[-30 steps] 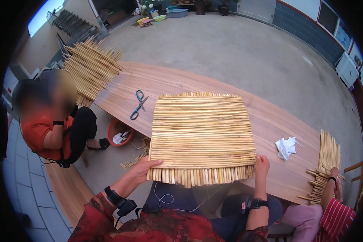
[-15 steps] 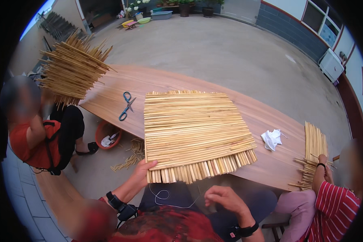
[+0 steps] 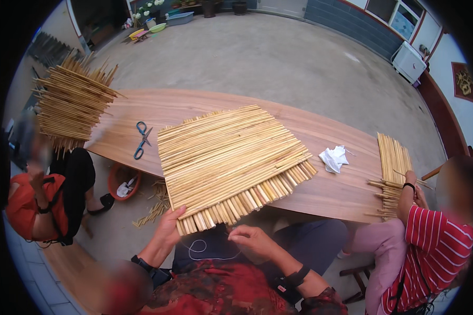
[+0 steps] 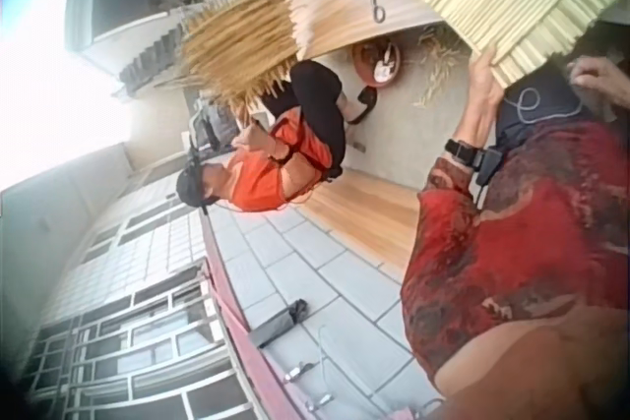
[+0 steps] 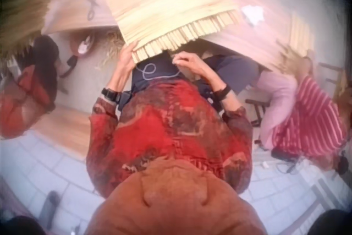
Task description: The person weaves a bamboo mat by hand, threading a string through parallel bamboo strips to secure them. They repeatedly adjust the alignment of the strips and pull the string tight to bind the mat together.
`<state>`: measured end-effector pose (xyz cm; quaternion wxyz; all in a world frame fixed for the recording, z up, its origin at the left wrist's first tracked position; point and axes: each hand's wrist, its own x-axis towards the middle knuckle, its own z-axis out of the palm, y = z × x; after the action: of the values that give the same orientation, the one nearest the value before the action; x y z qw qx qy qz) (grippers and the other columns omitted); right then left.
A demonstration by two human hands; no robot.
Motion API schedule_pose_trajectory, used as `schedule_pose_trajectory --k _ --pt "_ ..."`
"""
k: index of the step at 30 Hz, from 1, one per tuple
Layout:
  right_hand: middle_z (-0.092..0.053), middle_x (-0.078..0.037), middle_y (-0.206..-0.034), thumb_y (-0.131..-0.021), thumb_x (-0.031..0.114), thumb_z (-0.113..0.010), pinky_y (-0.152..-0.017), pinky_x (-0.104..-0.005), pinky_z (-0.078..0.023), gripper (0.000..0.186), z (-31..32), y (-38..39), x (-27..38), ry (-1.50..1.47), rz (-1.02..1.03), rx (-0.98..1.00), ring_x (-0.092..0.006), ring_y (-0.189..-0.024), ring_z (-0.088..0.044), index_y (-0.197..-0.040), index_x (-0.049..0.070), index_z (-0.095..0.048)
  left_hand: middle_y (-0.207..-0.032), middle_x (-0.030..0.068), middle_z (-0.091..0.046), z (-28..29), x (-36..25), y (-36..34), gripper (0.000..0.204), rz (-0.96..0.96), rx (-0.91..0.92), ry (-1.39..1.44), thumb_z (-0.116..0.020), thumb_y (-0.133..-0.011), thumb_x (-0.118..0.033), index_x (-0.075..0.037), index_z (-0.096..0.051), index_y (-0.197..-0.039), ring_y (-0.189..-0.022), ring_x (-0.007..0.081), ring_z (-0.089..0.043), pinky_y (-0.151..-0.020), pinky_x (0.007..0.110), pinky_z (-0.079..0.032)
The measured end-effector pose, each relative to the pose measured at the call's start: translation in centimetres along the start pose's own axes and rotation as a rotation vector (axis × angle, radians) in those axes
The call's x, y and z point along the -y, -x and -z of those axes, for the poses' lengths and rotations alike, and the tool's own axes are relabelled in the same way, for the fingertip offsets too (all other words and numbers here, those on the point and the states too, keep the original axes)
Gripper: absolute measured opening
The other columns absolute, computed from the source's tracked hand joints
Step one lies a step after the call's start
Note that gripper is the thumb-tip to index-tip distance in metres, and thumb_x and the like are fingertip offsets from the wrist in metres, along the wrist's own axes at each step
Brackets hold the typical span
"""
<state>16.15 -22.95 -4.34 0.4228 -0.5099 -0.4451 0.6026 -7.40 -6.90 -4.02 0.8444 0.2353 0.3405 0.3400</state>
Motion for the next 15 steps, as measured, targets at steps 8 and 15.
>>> schedule_pose_trajectory --k 8,15 --pt "-0.066 -0.008 -0.107 -0.097 0.016 -0.062 -0.094 -0.0387 -0.051 0.018 -0.4 -1.4 -1.8 -0.529 -0.105 -0.079 -0.0248 -0.111 -0.062 -0.108 0.002 -0.065 -0.129 0.0162 -0.059 -1.4 -0.7 -0.2 0.041 -0.033 0.012 -0.2 -0.054 -0.099 -0.013 0.002 -0.044 -0.136 -0.116 0.027 -0.061 -0.1 0.041 -0.051" --pt "-0.065 -0.012 -0.108 -0.098 0.013 -0.059 -0.094 -0.0416 -0.052 0.014 0.1 -1.7 -1.2 -0.761 -0.089 -0.033 -0.0336 -0.119 -0.059 -0.105 0.002 -0.063 -0.129 0.0124 -0.059 1.4 -4.9 1.0 0.05 0.127 -0.054 -0.342 -0.066 -0.094 -0.019 -0.003 -0.047 -0.137 -0.118 0.0235 -0.058 -0.098 0.037 -0.049"
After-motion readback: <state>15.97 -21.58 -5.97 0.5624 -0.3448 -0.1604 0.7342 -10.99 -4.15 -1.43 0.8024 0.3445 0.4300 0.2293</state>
